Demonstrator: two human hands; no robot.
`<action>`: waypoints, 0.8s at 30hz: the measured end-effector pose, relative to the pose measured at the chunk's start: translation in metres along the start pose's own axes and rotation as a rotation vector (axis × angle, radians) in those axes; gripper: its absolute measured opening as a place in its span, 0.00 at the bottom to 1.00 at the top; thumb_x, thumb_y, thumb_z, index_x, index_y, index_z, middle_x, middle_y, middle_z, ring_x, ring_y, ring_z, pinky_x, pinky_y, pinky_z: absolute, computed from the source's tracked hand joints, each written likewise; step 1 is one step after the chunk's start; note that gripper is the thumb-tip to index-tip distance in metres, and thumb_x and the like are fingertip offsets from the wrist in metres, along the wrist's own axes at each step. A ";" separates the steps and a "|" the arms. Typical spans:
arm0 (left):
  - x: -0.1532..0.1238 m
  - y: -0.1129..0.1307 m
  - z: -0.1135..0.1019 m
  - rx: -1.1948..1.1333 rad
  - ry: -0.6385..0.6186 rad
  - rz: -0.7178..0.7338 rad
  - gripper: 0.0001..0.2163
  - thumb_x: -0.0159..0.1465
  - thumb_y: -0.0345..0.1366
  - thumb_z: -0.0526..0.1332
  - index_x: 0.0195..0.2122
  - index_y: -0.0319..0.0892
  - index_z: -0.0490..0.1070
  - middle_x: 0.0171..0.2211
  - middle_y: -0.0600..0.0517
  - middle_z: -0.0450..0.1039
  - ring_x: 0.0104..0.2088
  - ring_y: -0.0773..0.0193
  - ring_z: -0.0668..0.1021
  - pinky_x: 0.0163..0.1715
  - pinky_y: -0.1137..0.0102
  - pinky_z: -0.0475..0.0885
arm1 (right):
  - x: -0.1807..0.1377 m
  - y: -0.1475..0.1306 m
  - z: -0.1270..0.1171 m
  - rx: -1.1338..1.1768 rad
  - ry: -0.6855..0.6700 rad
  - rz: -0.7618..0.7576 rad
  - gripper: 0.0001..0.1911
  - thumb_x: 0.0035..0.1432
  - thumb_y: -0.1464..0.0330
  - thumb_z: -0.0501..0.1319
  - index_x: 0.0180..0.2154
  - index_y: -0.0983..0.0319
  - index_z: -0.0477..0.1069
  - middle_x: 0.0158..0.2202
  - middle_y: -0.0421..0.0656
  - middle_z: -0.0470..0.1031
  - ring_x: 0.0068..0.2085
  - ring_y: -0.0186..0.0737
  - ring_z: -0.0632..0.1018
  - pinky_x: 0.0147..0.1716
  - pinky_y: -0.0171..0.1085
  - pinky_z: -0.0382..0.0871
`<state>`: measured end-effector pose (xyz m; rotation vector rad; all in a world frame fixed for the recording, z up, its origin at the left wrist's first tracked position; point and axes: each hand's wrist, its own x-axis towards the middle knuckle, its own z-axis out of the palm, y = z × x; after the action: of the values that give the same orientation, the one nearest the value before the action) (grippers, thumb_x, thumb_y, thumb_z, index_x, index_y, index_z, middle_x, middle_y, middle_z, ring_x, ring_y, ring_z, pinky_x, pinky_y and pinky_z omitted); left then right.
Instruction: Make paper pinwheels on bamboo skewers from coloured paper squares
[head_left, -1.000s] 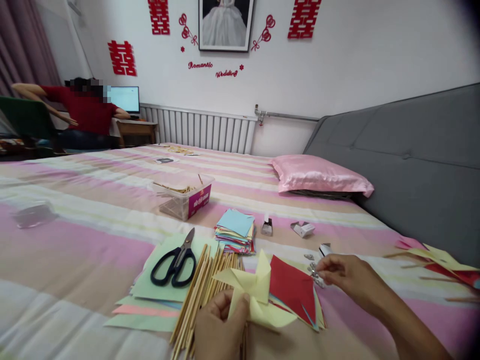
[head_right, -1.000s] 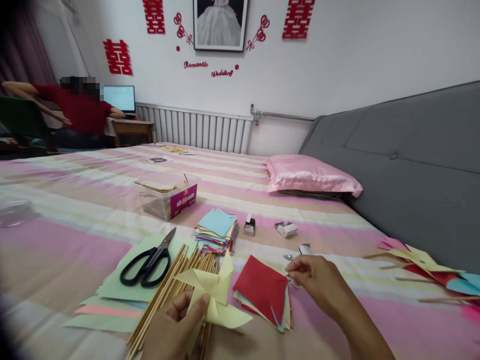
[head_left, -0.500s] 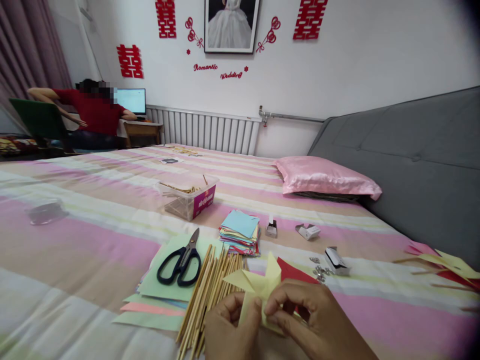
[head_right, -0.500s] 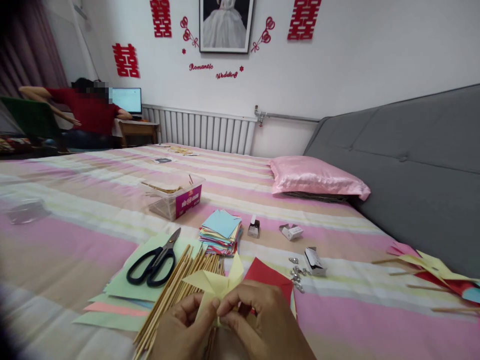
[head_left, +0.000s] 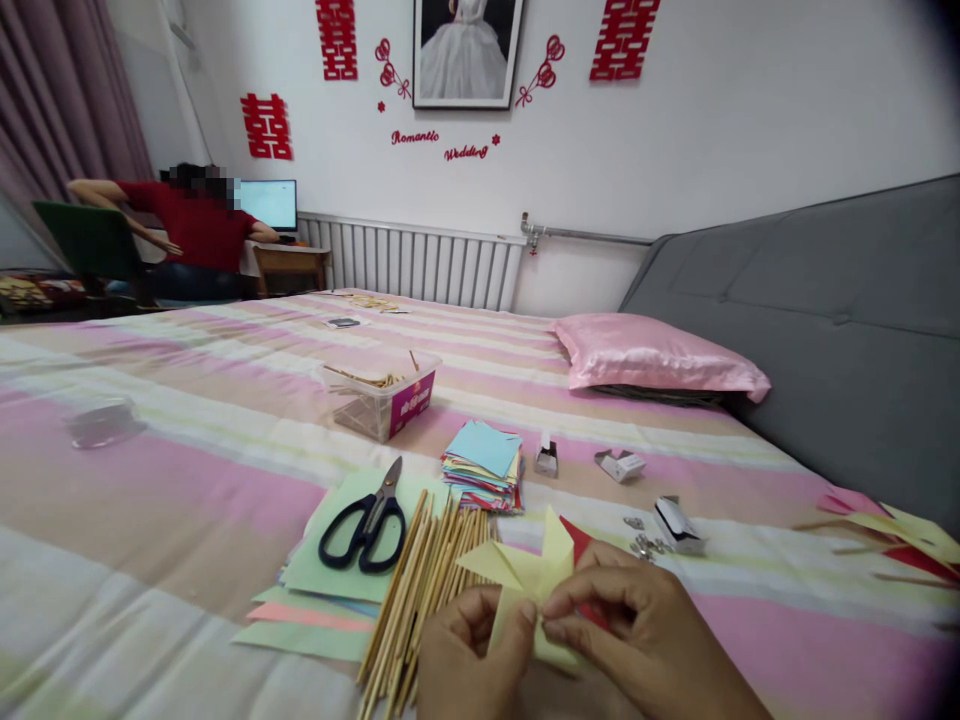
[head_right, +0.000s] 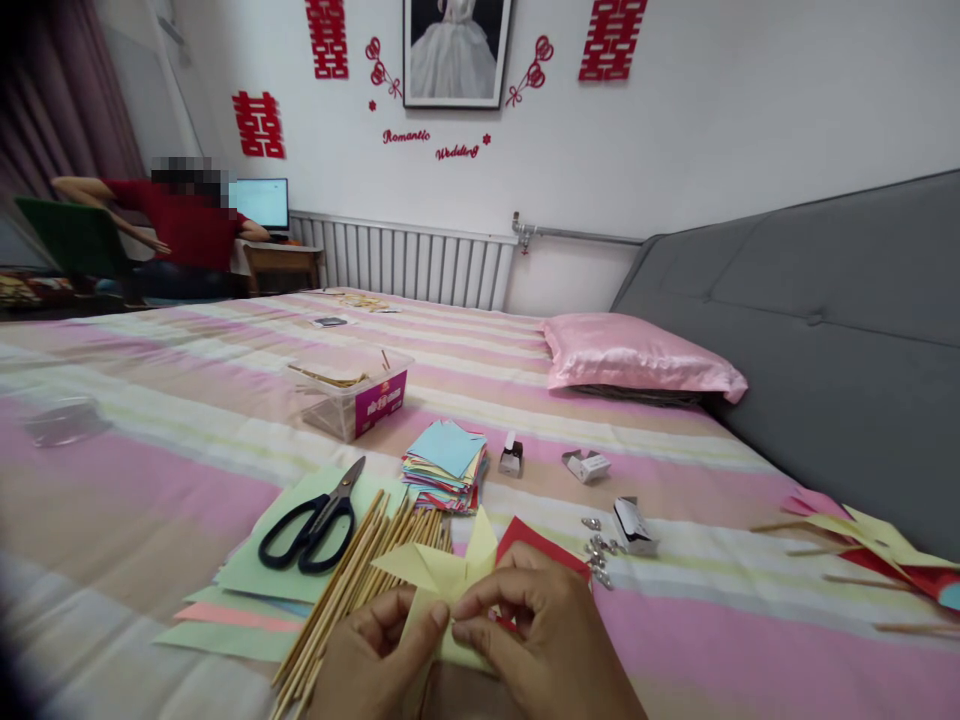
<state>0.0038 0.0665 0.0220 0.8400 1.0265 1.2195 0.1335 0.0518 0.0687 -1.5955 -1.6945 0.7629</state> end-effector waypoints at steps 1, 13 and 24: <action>0.000 0.000 0.000 0.005 0.000 0.000 0.10 0.44 0.38 0.66 0.19 0.34 0.74 0.15 0.49 0.75 0.20 0.65 0.74 0.21 0.75 0.66 | 0.000 0.000 0.000 0.008 -0.009 0.007 0.06 0.47 0.72 0.61 0.25 0.61 0.77 0.24 0.41 0.68 0.27 0.36 0.71 0.25 0.32 0.61; -0.002 0.001 0.002 0.014 0.028 0.013 0.08 0.43 0.36 0.65 0.16 0.35 0.73 0.14 0.52 0.72 0.18 0.69 0.71 0.19 0.76 0.64 | -0.001 0.001 0.001 -0.006 -0.052 0.027 0.05 0.48 0.69 0.60 0.25 0.60 0.75 0.22 0.37 0.63 0.24 0.33 0.65 0.23 0.31 0.56; -0.006 0.008 0.004 0.064 0.023 0.044 0.08 0.44 0.36 0.64 0.15 0.36 0.70 0.13 0.54 0.68 0.17 0.70 0.69 0.18 0.77 0.62 | 0.000 -0.003 0.001 0.087 -0.043 0.083 0.06 0.47 0.70 0.60 0.23 0.62 0.74 0.21 0.36 0.60 0.24 0.32 0.63 0.23 0.31 0.55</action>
<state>0.0049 0.0619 0.0319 0.9047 1.0753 1.2410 0.1305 0.0517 0.0706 -1.6080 -1.6110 0.9056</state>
